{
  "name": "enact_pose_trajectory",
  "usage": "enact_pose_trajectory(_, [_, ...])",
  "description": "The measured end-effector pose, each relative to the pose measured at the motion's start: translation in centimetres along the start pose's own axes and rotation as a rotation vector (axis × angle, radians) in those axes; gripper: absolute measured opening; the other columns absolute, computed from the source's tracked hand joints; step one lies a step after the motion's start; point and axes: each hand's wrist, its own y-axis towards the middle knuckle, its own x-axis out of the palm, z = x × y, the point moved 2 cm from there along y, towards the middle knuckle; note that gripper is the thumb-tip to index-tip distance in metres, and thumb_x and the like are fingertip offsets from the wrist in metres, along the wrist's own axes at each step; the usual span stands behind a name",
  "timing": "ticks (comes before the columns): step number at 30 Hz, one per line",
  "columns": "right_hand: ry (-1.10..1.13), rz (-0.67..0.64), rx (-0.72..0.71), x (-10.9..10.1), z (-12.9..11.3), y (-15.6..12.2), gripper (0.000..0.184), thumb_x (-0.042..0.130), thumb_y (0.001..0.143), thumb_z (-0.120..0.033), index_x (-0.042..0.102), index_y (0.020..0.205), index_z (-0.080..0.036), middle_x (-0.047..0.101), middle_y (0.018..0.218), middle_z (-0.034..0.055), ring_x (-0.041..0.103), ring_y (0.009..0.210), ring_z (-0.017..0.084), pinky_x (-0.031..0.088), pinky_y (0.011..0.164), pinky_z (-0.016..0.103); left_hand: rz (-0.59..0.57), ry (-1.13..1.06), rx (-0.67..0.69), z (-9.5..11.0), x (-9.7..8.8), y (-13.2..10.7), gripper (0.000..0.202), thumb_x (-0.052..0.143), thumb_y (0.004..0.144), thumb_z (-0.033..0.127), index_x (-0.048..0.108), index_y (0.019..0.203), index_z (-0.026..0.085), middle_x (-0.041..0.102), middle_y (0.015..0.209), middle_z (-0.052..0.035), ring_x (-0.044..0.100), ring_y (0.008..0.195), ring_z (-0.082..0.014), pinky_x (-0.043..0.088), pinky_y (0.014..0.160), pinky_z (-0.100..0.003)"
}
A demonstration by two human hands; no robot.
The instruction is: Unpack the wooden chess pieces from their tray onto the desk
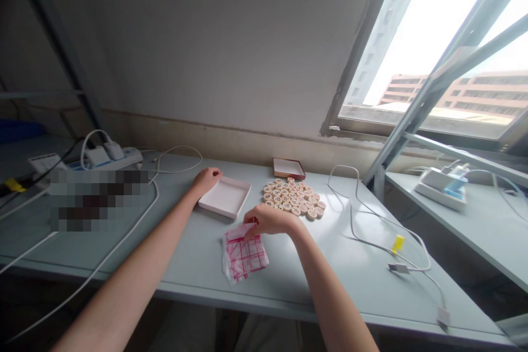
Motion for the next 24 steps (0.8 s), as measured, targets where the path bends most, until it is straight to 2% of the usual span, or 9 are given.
enact_pose_trajectory(2, [0.091,0.094,-0.085,-0.4,-0.7,0.1,0.019,0.056,0.075,-0.034,0.058,0.078,-0.016,0.055,0.067,-0.0015,0.044,0.059,0.009,0.031,0.052,0.020,-0.040,-0.010,0.023,0.2,0.5,0.1,0.024,0.044,0.076,0.028,0.066,0.078,0.017,0.067,0.082,-0.0079,0.059,0.077,-0.0185,0.040,0.066,-0.025])
enact_pose_trajectory(4, [0.155,0.289,-0.116,-0.7,-1.1,0.5,0.023,0.048,0.080,-0.037,0.055,0.077,-0.015,0.054,0.069,-0.0012,0.043,0.060,0.009,0.031,0.053,0.020,-0.064,-0.022,0.036,0.5,1.0,0.2,0.024,0.044,0.076,0.026,0.066,0.080,0.016,0.067,0.083,-0.0089,0.059,0.077,-0.0178,0.040,0.066,-0.024])
enact_pose_trajectory(7, [0.078,0.608,0.016,-0.7,-0.4,1.1,0.024,0.043,0.083,-0.038,0.054,0.079,-0.017,0.055,0.070,-0.0005,0.046,0.062,0.011,0.031,0.056,0.021,-0.099,-0.036,0.068,0.8,1.3,0.3,0.022,0.046,0.074,0.025,0.066,0.079,0.015,0.067,0.083,-0.0096,0.059,0.076,-0.0175,0.040,0.066,-0.024])
enact_pose_trajectory(9, [-0.030,0.713,0.137,-0.4,0.4,1.6,0.020,0.044,0.083,-0.036,0.055,0.085,-0.019,0.058,0.072,0.0002,0.049,0.064,0.012,0.031,0.056,0.022,-0.120,-0.040,0.089,1.0,1.4,0.3,0.022,0.047,0.073,0.025,0.066,0.077,0.015,0.067,0.083,-0.0099,0.059,0.076,-0.0178,0.040,0.067,-0.024])
enact_pose_trajectory(12, [-0.176,0.740,0.234,0.0,1.2,2.2,0.017,0.043,0.083,-0.031,0.056,0.092,-0.022,0.062,0.076,0.0018,0.053,0.069,0.014,0.031,0.058,0.023,-0.150,-0.050,0.121,1.3,1.4,0.1,0.024,0.046,0.075,0.027,0.066,0.075,0.014,0.067,0.080,-0.0092,0.058,0.074,-0.0178,0.040,0.068,-0.025])
enact_pose_trajectory(15, [-0.284,0.726,0.256,0.3,1.2,2.6,0.017,0.045,0.083,-0.027,0.057,0.094,-0.023,0.064,0.080,0.0029,0.055,0.073,0.016,0.032,0.062,0.025,-0.165,-0.072,0.153,1.8,1.3,-0.3,0.031,0.043,0.079,0.037,0.066,0.075,0.015,0.065,0.075,-0.0072,0.057,0.071,-0.0171,0.041,0.069,-0.026])
enact_pose_trajectory(18, [-0.316,0.695,0.227,0.7,1.0,3.1,0.016,0.046,0.082,-0.026,0.058,0.093,-0.023,0.065,0.086,0.0031,0.056,0.079,0.017,0.033,0.068,0.026,-0.051,-0.098,0.220,2.6,0.5,-0.6,0.034,0.046,0.076,0.047,0.065,0.082,0.019,0.062,0.083,-0.0053,0.056,0.078,-0.0172,0.041,0.074,-0.027])
enact_pose_trajectory(20, [-0.301,0.693,0.219,0.9,1.2,3.4,0.016,0.048,0.081,-0.026,0.059,0.092,-0.024,0.065,0.087,0.0029,0.057,0.080,0.018,0.033,0.070,0.028,-0.004,-0.162,0.323,3.4,-0.2,-0.8,0.034,0.049,0.074,0.051,0.064,0.087,0.023,0.059,0.091,-0.0038,0.054,0.087,-0.0168,0.039,0.080,-0.027])
enact_pose_trajectory(24, [-0.094,0.712,0.211,1.0,2.3,3.5,0.020,0.048,0.080,-0.029,0.058,0.096,-0.023,0.065,0.082,0.0020,0.056,0.072,0.016,0.036,0.064,0.025,-0.208,-0.239,0.483,4.4,-0.8,-0.9,0.034,0.053,0.071,0.053,0.066,0.082,0.024,0.056,0.100,-0.0028,0.048,0.099,-0.0180,0.034,0.091,-0.029])
